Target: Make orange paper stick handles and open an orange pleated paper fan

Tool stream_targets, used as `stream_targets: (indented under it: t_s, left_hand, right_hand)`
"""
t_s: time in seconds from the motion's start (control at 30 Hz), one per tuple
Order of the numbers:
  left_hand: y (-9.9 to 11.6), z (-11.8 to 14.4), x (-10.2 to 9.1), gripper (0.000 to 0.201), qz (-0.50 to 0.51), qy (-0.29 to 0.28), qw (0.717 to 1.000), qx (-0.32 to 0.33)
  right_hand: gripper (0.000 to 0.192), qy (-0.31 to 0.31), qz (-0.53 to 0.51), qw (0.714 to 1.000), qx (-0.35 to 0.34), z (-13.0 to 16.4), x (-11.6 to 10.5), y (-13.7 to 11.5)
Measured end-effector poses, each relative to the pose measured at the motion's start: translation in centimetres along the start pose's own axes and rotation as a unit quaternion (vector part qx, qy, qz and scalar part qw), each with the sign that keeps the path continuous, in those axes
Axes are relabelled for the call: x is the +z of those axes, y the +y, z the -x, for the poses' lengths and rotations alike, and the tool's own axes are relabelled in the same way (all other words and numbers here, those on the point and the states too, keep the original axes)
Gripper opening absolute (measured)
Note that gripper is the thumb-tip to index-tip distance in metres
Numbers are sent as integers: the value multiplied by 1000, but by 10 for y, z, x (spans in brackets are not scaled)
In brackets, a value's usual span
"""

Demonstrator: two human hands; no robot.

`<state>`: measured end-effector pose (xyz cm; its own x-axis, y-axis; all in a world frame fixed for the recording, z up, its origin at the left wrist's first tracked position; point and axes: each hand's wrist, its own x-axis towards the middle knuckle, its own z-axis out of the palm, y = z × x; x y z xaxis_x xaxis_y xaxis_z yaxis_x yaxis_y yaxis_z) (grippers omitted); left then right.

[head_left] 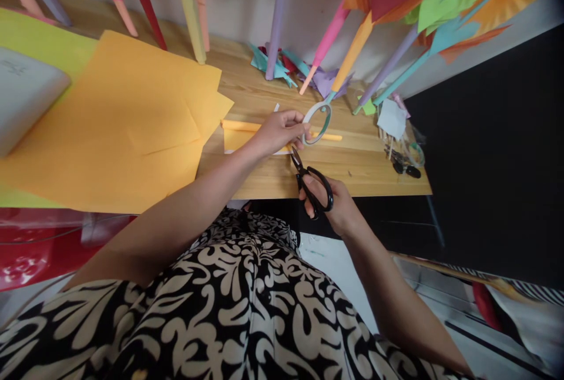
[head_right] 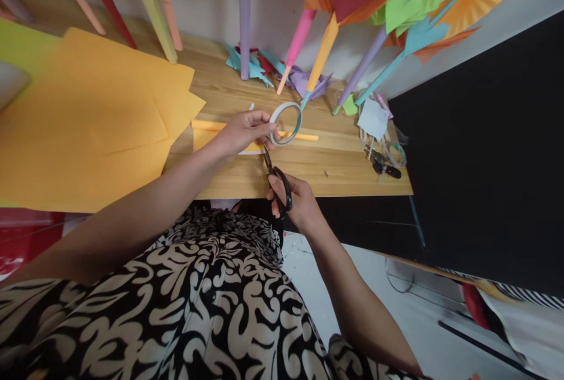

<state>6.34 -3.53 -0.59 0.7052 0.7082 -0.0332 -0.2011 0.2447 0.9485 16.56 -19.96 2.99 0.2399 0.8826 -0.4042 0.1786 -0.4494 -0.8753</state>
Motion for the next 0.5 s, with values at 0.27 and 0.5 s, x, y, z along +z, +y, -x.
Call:
stream_targets:
  t_s: [0.27, 0.5]
  left_hand:
    - [1, 0, 1, 14, 4, 3, 1000, -5]
    - [0, -1, 1, 13, 6, 5, 1000, -8]
  right_hand:
    - [50, 4, 3, 1000, -2, -1, 1, 3]
    - [50, 9, -17, 1000, 2, 0, 5, 2]
